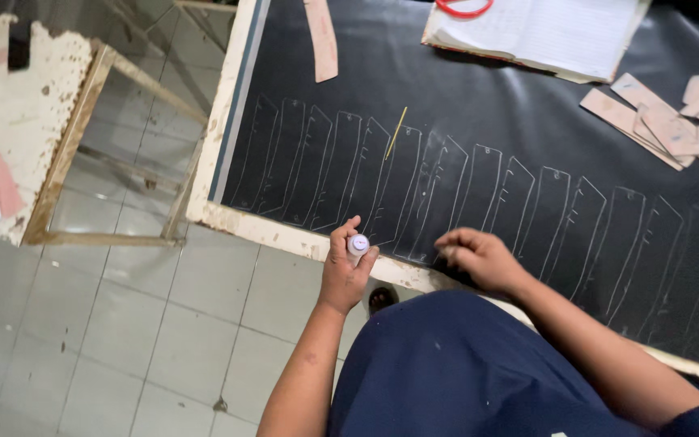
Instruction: The person traces around cardboard shoe pattern templates laid on a dark sheet of material with a pencil, marking outline shapes and notches. They reposition the templates, hold them steady with one hand while tracing, and set finished pieces aside on the workbench.
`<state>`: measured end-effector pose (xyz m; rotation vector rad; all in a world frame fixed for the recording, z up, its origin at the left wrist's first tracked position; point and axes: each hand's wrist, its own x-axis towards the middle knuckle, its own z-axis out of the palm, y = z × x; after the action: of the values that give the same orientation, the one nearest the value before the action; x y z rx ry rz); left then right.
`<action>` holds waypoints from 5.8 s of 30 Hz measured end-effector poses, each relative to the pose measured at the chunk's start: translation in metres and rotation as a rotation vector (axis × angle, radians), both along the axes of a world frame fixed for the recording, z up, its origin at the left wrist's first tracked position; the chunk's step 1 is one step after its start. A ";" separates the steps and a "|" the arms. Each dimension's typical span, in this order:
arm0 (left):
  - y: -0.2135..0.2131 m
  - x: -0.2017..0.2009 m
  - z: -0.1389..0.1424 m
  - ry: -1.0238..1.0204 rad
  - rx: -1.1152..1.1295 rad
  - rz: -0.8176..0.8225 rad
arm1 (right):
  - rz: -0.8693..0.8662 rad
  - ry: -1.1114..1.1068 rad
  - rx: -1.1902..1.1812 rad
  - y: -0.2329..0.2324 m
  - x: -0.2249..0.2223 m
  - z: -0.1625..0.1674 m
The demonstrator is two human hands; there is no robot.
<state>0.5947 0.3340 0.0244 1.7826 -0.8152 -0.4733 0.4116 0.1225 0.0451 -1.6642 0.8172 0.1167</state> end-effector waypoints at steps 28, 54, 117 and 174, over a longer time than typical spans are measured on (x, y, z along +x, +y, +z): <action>0.037 0.071 0.067 0.743 0.030 -0.514 | -0.117 -0.194 0.161 0.067 0.090 0.015; 0.205 0.548 0.009 0.067 -0.138 0.623 | 0.629 0.276 -1.050 0.155 0.546 0.053; 0.080 0.441 0.003 -0.097 -0.052 -0.247 | -0.313 0.256 -1.155 0.152 0.410 0.006; 0.058 0.313 -0.001 -0.706 0.233 -0.083 | -0.509 0.197 -1.123 0.061 0.154 -0.021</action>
<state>0.9076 0.3923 0.0235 2.1697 -1.3633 0.0333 0.5653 0.1832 0.0242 -2.4061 1.6028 -0.6574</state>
